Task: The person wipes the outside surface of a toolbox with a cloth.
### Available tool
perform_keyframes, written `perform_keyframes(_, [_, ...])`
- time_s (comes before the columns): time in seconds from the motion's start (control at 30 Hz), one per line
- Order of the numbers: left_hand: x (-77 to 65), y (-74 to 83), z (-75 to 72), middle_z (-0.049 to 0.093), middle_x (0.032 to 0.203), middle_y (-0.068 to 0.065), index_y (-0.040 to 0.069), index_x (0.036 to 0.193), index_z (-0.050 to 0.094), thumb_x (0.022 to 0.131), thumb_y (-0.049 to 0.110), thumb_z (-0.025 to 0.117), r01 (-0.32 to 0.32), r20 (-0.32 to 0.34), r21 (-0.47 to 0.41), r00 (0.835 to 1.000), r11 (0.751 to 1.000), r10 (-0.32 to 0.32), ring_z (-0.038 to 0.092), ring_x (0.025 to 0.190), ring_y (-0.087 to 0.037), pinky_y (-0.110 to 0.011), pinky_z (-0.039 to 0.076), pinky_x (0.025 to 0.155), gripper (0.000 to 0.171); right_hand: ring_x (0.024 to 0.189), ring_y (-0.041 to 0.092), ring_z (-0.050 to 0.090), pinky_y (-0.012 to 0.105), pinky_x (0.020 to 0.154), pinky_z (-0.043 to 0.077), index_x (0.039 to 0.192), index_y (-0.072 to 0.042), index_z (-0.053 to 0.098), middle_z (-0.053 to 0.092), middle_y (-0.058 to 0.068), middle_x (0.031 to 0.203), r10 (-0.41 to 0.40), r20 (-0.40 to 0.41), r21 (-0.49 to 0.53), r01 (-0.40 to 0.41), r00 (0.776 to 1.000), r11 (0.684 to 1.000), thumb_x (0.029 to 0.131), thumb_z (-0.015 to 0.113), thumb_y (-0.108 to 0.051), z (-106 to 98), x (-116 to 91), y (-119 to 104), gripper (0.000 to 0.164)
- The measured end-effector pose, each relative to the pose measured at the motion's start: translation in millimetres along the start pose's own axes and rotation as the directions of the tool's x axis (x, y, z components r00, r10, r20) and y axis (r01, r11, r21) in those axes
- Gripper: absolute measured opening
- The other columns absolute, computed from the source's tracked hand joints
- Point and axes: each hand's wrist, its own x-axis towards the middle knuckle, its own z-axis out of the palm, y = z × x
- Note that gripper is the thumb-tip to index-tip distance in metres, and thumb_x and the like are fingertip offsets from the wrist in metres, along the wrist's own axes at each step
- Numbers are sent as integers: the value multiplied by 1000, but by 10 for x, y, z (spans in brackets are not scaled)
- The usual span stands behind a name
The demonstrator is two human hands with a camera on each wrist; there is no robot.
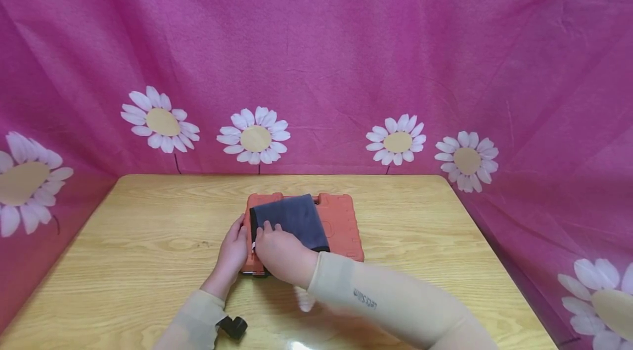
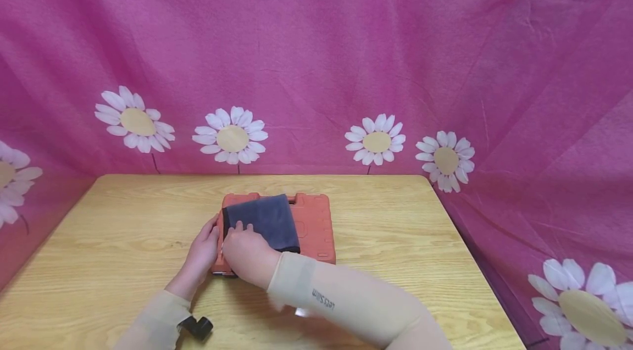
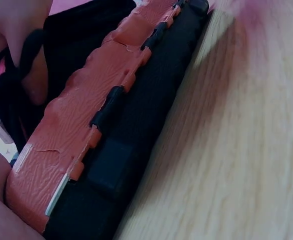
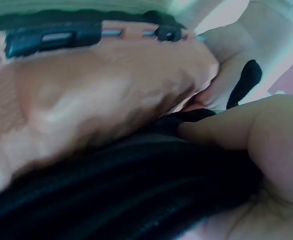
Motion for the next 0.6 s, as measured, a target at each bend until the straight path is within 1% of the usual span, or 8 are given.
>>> perform_keyframes(0.13, [8,-10,2,28,165,-28,0,162,25,113,21,29,-2,-3,8,1000,1000,2,23,154,-46,-61,21,126,53,113,9,71,23,95,58,138,-10,66,71,4,132,3,-18,-4,-3,1000,1000,107,55,-27,-31,-55,-43,37])
perform_keyframes(0.3, [6,-10,2,27,165,-29,0,162,24,113,19,29,-1,-5,21,1000,1000,1,23,154,-47,-62,21,125,53,113,8,71,21,94,58,137,-12,67,72,2,131,5,-48,-57,-8,999,998,107,55,-28,-59,-122,-92,37])
perform_keyframes(0.4, [-1,-6,1,27,165,-29,0,162,24,113,18,28,2,-5,20,1000,1000,-2,22,154,-47,-62,21,125,53,112,8,71,21,92,59,136,-12,68,72,2,130,15,-62,-59,-18,998,998,106,56,-29,-78,-155,-115,37])
perform_keyframes(0.5, [-3,-5,4,27,165,-30,-1,162,24,113,17,28,-2,-10,18,1000,1000,2,23,154,-47,-61,21,125,52,110,9,72,22,88,60,135,-11,68,72,3,129,25,-70,-30,-28,997,999,105,58,-30,-90,-176,-129,37])
perform_keyframes(0.6, [-3,-1,10,28,164,-30,-2,161,26,112,16,29,-9,-18,22,1000,1000,9,23,153,-47,-61,22,125,52,107,11,73,22,82,62,135,-11,69,72,4,129,40,-69,5,-40,997,999,105,59,-30,-87,-189,-138,36])
